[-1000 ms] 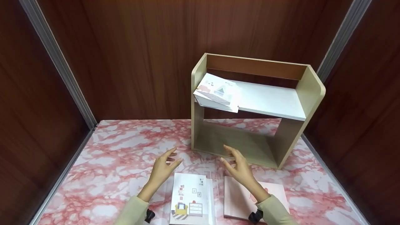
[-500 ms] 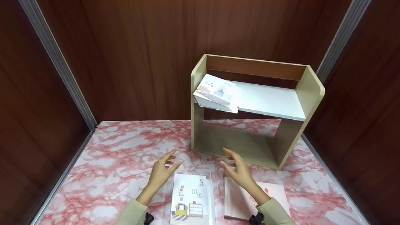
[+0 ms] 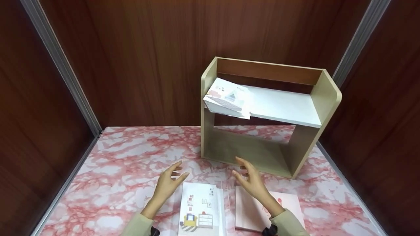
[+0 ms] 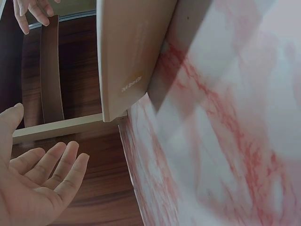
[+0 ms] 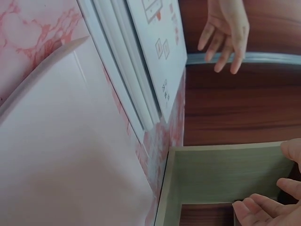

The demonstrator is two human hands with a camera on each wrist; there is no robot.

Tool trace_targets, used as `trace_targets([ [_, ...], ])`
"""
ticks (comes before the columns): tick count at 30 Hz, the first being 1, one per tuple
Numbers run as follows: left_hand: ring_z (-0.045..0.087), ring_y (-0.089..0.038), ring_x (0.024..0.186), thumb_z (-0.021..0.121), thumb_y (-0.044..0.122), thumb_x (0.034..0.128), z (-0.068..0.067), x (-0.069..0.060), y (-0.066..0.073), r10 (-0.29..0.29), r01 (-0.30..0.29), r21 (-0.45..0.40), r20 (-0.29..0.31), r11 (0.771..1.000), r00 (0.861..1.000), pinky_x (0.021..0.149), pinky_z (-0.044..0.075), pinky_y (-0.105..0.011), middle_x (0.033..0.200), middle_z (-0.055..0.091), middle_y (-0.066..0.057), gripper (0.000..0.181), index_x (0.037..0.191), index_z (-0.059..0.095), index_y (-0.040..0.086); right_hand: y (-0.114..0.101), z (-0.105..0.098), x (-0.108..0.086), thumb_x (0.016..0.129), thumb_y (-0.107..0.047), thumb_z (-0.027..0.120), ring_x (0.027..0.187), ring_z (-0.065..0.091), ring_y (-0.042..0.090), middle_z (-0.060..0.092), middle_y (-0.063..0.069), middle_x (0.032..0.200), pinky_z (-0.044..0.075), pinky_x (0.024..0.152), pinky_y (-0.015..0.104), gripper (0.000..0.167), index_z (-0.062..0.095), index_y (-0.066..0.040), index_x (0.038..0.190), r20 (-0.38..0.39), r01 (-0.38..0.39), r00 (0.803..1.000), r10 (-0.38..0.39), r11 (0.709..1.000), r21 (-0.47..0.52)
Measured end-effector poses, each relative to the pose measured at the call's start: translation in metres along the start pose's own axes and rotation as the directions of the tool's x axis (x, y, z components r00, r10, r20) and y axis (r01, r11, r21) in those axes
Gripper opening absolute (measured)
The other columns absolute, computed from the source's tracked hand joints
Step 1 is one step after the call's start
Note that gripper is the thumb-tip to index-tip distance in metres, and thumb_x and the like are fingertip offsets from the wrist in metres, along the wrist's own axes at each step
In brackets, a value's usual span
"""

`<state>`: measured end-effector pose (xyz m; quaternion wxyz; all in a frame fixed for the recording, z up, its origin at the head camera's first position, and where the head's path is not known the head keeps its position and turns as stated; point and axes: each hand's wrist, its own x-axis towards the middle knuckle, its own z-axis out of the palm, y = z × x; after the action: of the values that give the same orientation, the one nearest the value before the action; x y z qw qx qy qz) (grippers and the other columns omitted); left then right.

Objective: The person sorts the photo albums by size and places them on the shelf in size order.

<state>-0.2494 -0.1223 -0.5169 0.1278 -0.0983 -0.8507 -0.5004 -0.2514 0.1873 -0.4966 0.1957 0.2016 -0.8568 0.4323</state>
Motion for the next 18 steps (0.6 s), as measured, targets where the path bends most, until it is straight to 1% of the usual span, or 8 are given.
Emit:
trace_targets([
  [4, 0.061, -0.032, 0.095, 0.066, 0.046, 0.0815, -0.0011, -0.0011, -0.0026, -0.01, 0.01, -0.013, -0.003, 1.0, 1.0, 0.079, 0.052, -0.038, 0.116, 0.063, -0.012, 0.062, 0.132, 0.052, 0.012, 0.0015, 0.0023, -0.001, 0.086, -0.024, 0.067, 0.1, 0.058, 0.022, 0.059, 0.009, 0.118, 0.053, 0.078, 0.036, 0.051, 0.05, -0.01, 0.132, -0.001, 0.01, 1.0, -0.01, 1.0, -0.001],
  [8, 0.062, -0.028, 0.092, 0.067, 0.044, 0.0812, -0.0028, -0.0031, -0.0042, -0.019, 0.019, -0.026, -0.014, 0.999, 1.0, 0.074, 0.054, -0.037, 0.116, 0.063, -0.014, 0.061, 0.131, 0.052, 0.013, 0.0018, 0.0036, -0.0017, 0.087, -0.025, 0.066, 0.101, 0.058, 0.024, 0.058, 0.013, 0.119, 0.053, 0.077, 0.035, 0.051, 0.049, -0.008, 0.132, 0.015, -0.004, 1.0, 0.004, 1.0, 0.015],
  [11, 0.063, -0.027, 0.091, 0.068, 0.042, 0.0813, -0.0034, -0.0044, -0.0058, -0.012, 0.011, -0.028, -0.021, 1.0, 1.0, 0.074, 0.054, -0.036, 0.114, 0.063, -0.014, 0.059, 0.13, 0.053, 0.012, 0.0014, 0.004, -0.003, 0.087, -0.027, 0.065, 0.102, 0.057, 0.025, 0.058, 0.015, 0.12, 0.052, 0.077, 0.036, 0.052, 0.049, -0.009, 0.133, 0.026, -0.023, 0.999, 0.023, 0.999, 0.027],
  [14, 0.064, -0.026, 0.089, 0.068, 0.041, 0.0813, -0.0032, -0.0051, -0.0071, -0.002, 0.002, -0.025, -0.026, 1.0, 1.0, 0.073, 0.055, -0.035, 0.113, 0.064, -0.014, 0.059, 0.13, 0.054, 0.012, 0.0024, 0.0046, -0.0043, 0.087, -0.026, 0.065, 0.103, 0.057, 0.026, 0.057, 0.016, 0.121, 0.052, 0.077, 0.038, 0.051, 0.049, -0.009, 0.133, 0.029, -0.025, 0.999, 0.025, 0.999, 0.031],
  [18, 0.064, -0.026, 0.088, 0.069, 0.042, 0.0811, -0.0027, -0.0063, -0.0084, 0.002, -0.003, -0.016, -0.028, 1.0, 1.0, 0.072, 0.055, -0.035, 0.112, 0.065, -0.014, 0.059, 0.13, 0.053, 0.012, 0.0038, 0.0051, -0.006, 0.088, -0.026, 0.065, 0.102, 0.057, 0.025, 0.058, 0.017, 0.12, 0.052, 0.076, 0.036, 0.051, 0.049, -0.008, 0.132, 0.028, -0.021, 0.999, 0.021, 1.0, 0.02],
])
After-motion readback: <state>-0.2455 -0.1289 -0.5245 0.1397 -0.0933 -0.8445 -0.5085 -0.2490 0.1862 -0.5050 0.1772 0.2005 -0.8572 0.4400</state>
